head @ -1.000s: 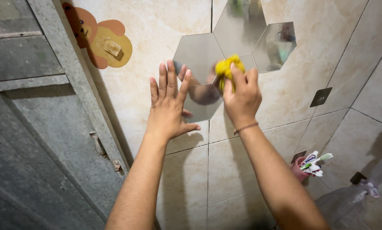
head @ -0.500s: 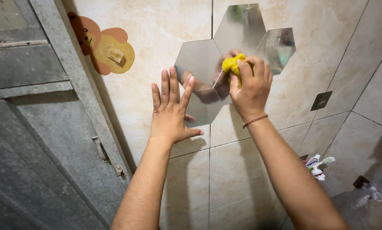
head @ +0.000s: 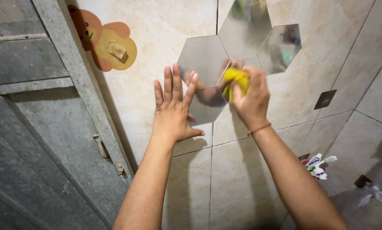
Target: The person sprays a cleaning solution onto a hexagonal mirror mounted on a tiled wall and wipes it with a yellow sponge. They repeatedly rub the mirror surface and adjacent tiles, occasionally repositioning the sponge and hand.
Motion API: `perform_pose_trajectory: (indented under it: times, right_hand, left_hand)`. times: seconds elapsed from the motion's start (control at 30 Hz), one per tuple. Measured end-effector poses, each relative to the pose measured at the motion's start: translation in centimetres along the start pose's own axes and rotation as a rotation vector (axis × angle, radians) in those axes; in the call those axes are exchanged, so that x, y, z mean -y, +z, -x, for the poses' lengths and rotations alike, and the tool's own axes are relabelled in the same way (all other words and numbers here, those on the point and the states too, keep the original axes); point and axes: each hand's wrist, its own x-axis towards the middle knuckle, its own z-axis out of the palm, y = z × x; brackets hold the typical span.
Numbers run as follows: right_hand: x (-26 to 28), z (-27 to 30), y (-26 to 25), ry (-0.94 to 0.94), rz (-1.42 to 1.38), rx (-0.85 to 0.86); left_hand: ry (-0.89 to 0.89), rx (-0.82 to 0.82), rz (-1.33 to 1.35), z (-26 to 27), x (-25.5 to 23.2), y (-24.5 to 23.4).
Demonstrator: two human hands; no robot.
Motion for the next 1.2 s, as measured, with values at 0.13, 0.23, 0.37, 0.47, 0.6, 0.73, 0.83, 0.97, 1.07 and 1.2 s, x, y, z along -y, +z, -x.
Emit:
perform_pose_trajectory:
  times: [0.13, 0.23, 0.37, 0.47, 0.6, 0.73, 0.83, 0.97, 1.07, 1.2]
  right_hand:
    - [2.3, 0.7, 2.7, 0.143, 0.003, -0.162]
    - [4.7, 5.6, 4.4, -0.064, 0.044, 0.003]
    - [5.6, 10.1, 2.8, -0.41, -0.125, 0.206]
    - [2.2, 6.9, 1.6, -0.613, -0.048, 0.269]
    - [-1.6, 1.4, 1.4, -0.139, 0.124, 0.037]
    - [-2.0, -2.2, 1.6, 0.099, 0.026, -0.204]
    - [0.1, -1.0, 2.0, 0.089, 0.088, -0.161]
    - [1.9, 0.3, 0.2, -0.011, 0.149, -0.007]
    - [1.2, -2.2, -1.0, 0.027, 0.158, 0.041]
    - [0.3, -3.2, -1.0, 0.15, 0.092, 0.072]
  left_hand:
    - [0.014, 0.003, 0.016, -0.1, 0.4, 0.0]
    - [0.059, -0.037, 0.103, 0.1, 1.1, 0.3]
    - [0.132, -0.086, 0.097, 0.5, 1.5, 0.4]
    - [0.066, 0.044, 0.067, 0.2, 1.1, 0.1]
    - [0.052, 0.027, 0.036, -0.1, 0.9, -0.1]
    - [0.033, 0.057, 0.044, -0.2, 0.9, -0.2]
    - [0.039, 0.029, 0.067, -0.2, 0.6, 0.1]
    - [0.034, 0.035, 0.058, -0.2, 0.4, 0.1]
    - [0.019, 0.068, 0.056, -0.2, 0.2, -0.1]
    - [0.027, 0.025, 0.066, 0.0, 0.4, 0.0]
